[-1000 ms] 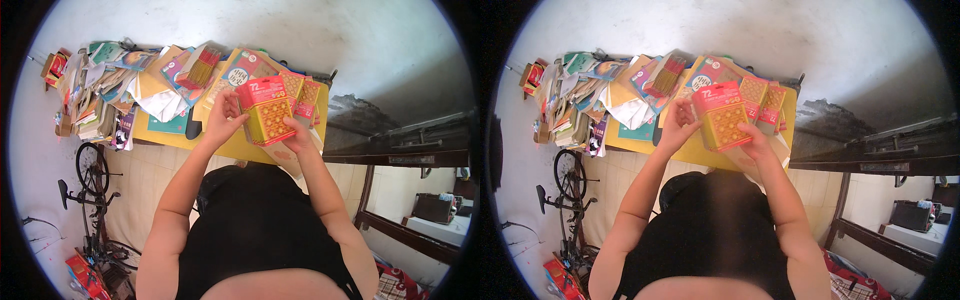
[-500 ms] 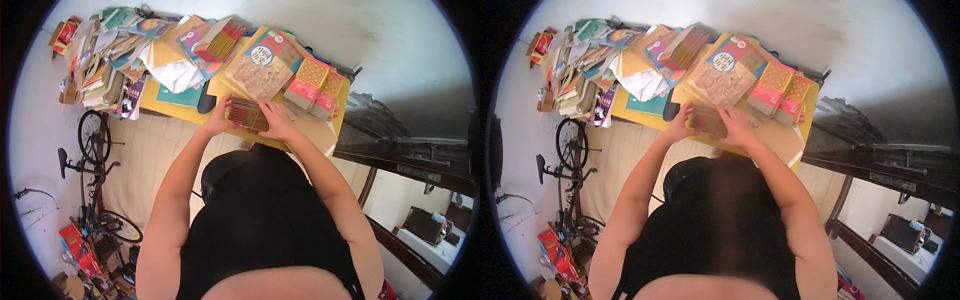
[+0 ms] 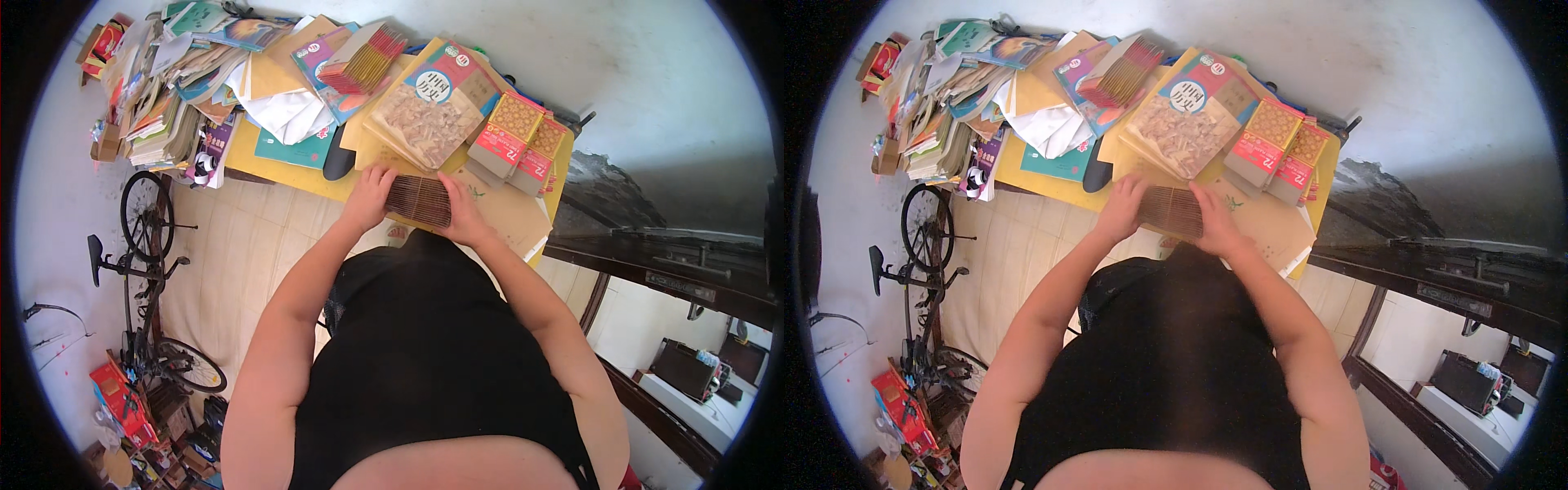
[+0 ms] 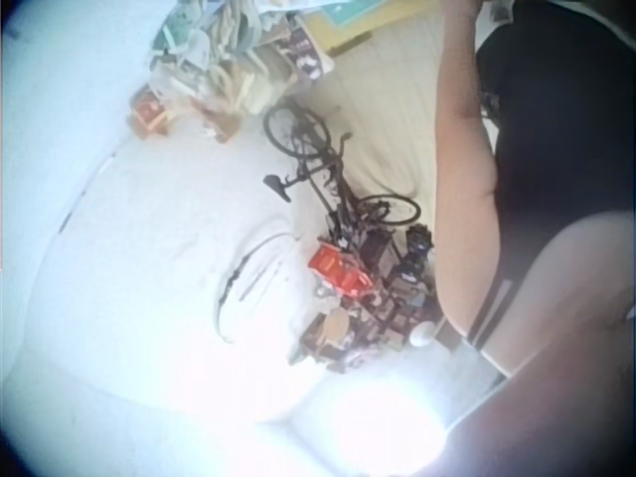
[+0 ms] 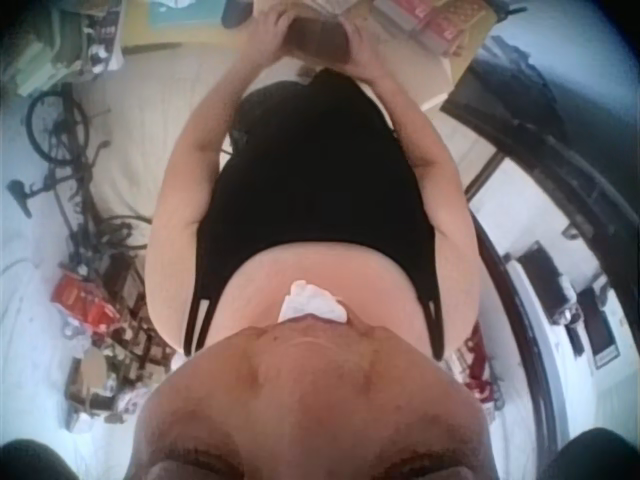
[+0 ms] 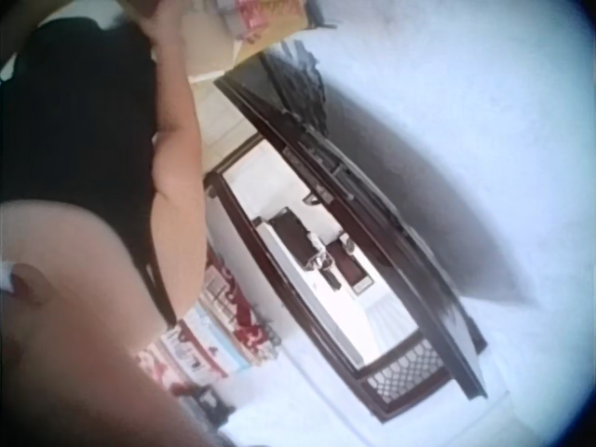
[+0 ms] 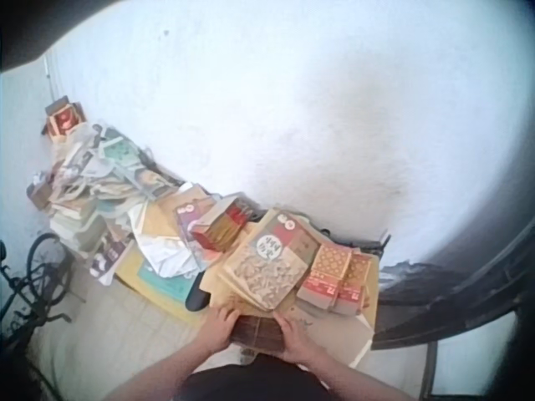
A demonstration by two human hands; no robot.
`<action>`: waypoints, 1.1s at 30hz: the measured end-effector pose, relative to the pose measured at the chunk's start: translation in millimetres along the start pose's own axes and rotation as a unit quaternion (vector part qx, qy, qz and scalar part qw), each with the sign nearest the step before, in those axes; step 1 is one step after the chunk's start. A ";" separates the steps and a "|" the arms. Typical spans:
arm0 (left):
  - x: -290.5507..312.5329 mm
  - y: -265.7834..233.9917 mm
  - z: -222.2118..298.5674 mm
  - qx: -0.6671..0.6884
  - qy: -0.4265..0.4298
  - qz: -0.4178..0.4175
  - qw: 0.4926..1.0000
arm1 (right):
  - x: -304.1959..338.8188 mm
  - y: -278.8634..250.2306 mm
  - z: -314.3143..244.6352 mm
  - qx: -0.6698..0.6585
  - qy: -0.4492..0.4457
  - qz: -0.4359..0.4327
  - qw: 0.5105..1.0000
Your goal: The person organizes and bundles stacks of toy cap cards using rubber bands, packs items into a tote bag, and walks out of the room into the living area.
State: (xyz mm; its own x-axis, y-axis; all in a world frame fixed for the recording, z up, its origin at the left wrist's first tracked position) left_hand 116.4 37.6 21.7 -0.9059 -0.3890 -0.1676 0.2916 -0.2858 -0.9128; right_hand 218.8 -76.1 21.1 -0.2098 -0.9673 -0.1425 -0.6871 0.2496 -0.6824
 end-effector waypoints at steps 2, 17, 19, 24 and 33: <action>1.3 8.3 -13.2 0.064 -0.027 -0.030 0.997 | -3.2 1.2 -5.6 -0.012 -0.011 0.024 1.000; 5.6 -12.6 -3.9 0.055 0.012 -0.011 0.998 | -2.0 26.9 -1.9 -0.137 0.093 0.082 0.983; 5.4 -2.5 -3.4 0.038 0.005 -0.038 0.999 | -0.8 26.3 0.3 -0.182 0.102 0.142 0.968; 2.1 -6.4 -3.9 0.043 0.043 -0.034 0.998 | 5.8 22.8 3.3 -0.121 0.124 0.162 0.971; 4.4 1.6 -8.4 0.018 0.052 -0.033 0.998 | 13.1 44.6 27.8 -0.144 0.142 0.156 0.967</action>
State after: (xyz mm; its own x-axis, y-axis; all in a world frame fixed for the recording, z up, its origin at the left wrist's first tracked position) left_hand 110.3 42.8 16.4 -0.9498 -0.2766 -0.1464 0.2392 -0.3402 -0.9094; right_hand 204.7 -78.8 -31.2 -0.5925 -0.8016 -0.0792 -0.7163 0.5693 -0.4034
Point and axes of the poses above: each hand's wrist, its own x-axis away from the middle knuckle, its own y-axis out of the palm, z = x × y, the point moved 10 cm from there along -x, towards the middle knuckle, and after that the axes turned 1 degree about z, right-handed, at the moved point
